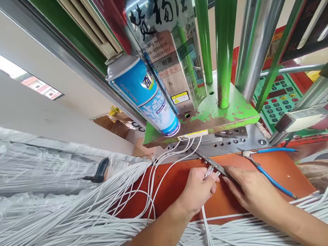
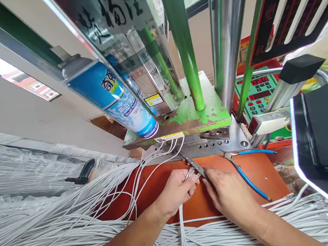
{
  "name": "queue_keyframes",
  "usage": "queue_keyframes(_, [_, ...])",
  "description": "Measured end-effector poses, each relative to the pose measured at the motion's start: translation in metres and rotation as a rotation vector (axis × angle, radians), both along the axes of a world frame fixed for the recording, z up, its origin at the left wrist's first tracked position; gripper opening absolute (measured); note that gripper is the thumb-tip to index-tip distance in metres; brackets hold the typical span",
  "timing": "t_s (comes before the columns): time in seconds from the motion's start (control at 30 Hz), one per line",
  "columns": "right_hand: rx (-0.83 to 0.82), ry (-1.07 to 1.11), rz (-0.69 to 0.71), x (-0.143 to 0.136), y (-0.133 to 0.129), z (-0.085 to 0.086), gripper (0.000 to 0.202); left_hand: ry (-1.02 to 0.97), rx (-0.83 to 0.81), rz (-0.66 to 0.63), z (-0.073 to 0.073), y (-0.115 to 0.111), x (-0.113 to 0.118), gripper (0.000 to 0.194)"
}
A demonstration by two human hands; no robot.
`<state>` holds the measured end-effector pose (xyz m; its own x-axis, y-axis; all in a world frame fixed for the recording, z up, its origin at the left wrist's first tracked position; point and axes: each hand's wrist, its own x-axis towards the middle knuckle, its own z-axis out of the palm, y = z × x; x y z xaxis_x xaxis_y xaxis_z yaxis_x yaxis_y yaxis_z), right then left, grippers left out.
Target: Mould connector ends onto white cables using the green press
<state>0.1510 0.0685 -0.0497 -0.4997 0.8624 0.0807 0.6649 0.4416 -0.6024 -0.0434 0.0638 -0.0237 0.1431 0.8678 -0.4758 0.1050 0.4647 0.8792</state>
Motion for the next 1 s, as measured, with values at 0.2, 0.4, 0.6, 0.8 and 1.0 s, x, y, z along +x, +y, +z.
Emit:
queue_keyframes(0.2, [-0.068, 0.073, -0.069, 0.0, 0.001, 0.006, 0.033, 0.154, 0.164, -0.206, 0.009, 0.003, -0.012, 0.045])
queue_keyframes(0.4, [-0.027, 0.037, -0.083, 0.002, 0.002, 0.001, 0.033, 0.25, 0.193, -0.113, 0.009, 0.004, -0.02, 0.03])
queue_keyframes(0.6, [0.035, 0.02, -0.048, 0.002, 0.001, -0.003, 0.031, 0.21, 0.1, -0.044, -0.002, 0.007, -0.02, 0.031])
queue_keyframes(0.8, [0.088, 0.023, 0.011, 0.001, 0.0, -0.002, 0.028, 0.25, 0.192, -0.036, -0.006, 0.006, -0.018, 0.036])
queue_keyframes(1.0, [0.139, 0.02, -0.08, 0.003, 0.0, -0.005, 0.027, 0.26, 0.188, -0.003, -0.008, 0.005, -0.019, 0.034])
